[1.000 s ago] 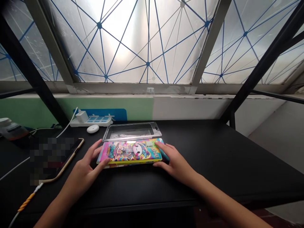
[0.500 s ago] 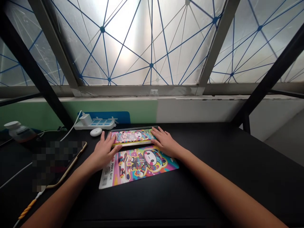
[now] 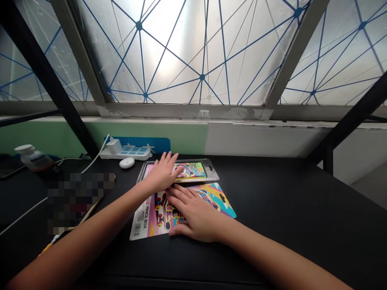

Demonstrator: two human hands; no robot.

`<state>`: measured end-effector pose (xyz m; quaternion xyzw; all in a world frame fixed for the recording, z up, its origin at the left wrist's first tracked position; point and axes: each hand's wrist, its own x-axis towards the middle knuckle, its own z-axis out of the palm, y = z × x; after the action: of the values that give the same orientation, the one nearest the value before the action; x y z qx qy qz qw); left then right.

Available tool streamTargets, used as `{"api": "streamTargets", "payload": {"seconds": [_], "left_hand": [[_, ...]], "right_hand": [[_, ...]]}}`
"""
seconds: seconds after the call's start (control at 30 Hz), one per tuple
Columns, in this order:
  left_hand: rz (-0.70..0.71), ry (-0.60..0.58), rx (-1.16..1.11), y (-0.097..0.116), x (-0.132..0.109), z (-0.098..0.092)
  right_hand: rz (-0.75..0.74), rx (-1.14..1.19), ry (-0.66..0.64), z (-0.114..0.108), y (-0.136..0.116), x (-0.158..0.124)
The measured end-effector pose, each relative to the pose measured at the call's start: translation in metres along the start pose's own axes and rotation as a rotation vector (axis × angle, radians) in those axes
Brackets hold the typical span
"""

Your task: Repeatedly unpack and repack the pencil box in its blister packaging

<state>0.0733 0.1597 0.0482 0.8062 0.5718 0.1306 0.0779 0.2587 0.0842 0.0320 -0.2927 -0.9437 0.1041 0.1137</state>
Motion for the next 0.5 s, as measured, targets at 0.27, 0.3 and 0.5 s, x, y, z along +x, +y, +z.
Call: {"api": "streamTargets", "payload": {"seconds": [0.27, 0.3, 0.5], "left_hand": [[0.081, -0.024, 0.065, -0.016, 0.005, 0.012], [0.077, -0.019, 0.061, -0.018, 0.005, 0.011], [0.071, -0.023, 0.066, -0.018, 0.005, 0.010]], "right_hand": [[0.237, 0.042, 0.049, -0.002, 0.018, -0.003], [0.265, 0.014, 0.088, 0.000, 0.018, -0.003], [0.329, -0.077, 0.226, 0.009, 0.011, 0.002]]}}
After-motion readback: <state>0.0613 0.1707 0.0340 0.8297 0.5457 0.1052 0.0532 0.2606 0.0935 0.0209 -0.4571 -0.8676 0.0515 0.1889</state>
